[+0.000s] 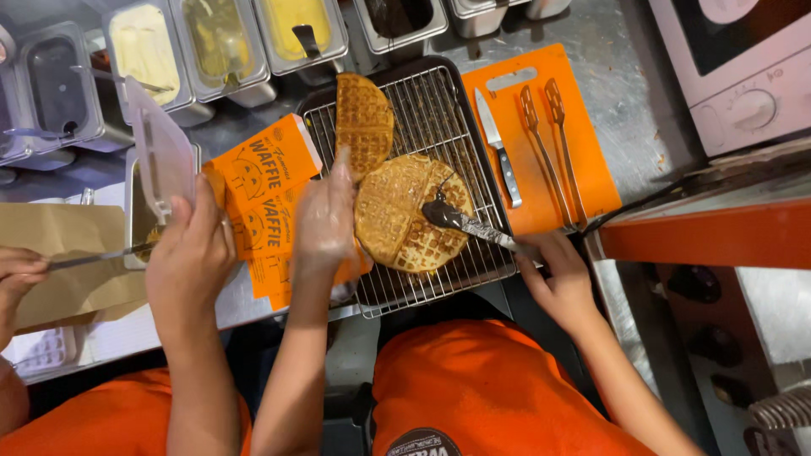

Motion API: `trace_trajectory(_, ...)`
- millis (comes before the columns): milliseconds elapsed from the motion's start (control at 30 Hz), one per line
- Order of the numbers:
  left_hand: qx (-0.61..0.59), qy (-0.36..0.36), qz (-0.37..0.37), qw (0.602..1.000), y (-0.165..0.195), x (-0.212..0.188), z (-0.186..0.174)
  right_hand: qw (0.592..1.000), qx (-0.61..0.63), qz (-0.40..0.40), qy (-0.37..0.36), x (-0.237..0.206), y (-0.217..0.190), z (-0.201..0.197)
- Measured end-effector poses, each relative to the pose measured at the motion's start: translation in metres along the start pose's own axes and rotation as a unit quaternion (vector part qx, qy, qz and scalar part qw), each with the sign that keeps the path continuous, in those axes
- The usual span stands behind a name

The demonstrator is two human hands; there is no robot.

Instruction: The person spreads peanut butter and chocolate spread onto waffles using a spatula. They fold the waffles in half and place them into orange branded paper wrappers. The process involves handling multiple waffles sequentially on a metal cooling rack.

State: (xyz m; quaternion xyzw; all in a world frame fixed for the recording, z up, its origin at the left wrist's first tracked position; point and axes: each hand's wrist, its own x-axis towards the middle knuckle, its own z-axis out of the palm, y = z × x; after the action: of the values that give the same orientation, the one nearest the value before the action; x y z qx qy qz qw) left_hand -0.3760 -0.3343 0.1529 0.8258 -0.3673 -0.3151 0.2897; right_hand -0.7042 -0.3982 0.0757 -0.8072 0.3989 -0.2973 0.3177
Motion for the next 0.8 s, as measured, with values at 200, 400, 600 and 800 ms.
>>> trace_trajectory(200,0.362,0.024,0.382,0.850,-0.031,-0.080,0.062,0.993,-0.084,-0.085,0.001,-0.030,0.010,0.007)
trace_trajectory(400,0.224,0.093,0.478,0.844,-0.068,-0.096,0.085,0.963,-0.213,-0.159,0.051,-0.016,0.007,0.025)
trace_trajectory(600,0.187,0.115,0.509,0.832,-0.091,-0.102,0.077,0.991,-0.101,-0.088,0.031,-0.043,-0.016,0.037)
trace_trajectory(800,0.164,0.086,0.518,0.835,-0.102,-0.111,0.074,0.979,-0.176,-0.094,0.052,-0.058,-0.019,0.039)
